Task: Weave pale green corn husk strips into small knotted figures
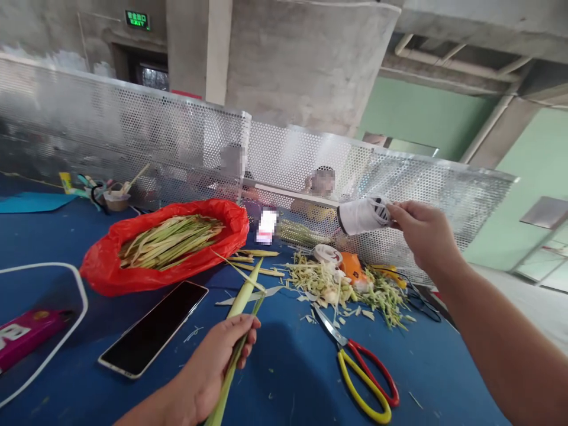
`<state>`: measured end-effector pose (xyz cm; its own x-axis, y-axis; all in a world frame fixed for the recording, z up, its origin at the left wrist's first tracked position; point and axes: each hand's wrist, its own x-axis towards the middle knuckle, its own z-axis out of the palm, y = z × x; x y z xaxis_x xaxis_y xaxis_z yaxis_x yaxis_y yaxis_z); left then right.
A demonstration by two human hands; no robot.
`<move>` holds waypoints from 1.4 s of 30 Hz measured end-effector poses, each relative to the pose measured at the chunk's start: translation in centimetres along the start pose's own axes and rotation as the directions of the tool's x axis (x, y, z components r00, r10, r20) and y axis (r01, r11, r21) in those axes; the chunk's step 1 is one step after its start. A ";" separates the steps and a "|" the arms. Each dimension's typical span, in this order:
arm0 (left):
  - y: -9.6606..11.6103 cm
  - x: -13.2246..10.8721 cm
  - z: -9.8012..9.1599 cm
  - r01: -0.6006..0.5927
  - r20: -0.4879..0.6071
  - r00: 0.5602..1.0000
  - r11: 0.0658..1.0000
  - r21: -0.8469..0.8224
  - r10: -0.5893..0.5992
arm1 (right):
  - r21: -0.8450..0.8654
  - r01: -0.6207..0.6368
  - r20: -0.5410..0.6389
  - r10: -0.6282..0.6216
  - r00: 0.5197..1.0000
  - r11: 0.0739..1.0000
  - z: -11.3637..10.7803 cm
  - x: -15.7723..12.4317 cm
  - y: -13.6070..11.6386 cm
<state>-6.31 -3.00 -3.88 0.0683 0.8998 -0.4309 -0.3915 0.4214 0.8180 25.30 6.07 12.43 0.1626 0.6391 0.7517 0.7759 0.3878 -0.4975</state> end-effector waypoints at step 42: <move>-1.0 -4.5 1.8 -0.663 0.577 0.747 0.307 0.683 0.331 | 0.027 -0.120 0.770 0.056 0.636 0.992 6.0 -22.9 0.0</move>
<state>-4.55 -7.28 -2.06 0.4506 0.8767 0.1684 0.4611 -0.3900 0.7970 17.90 -4.53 -7.35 -0.3226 0.9393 0.1169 0.7340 0.3262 -0.5957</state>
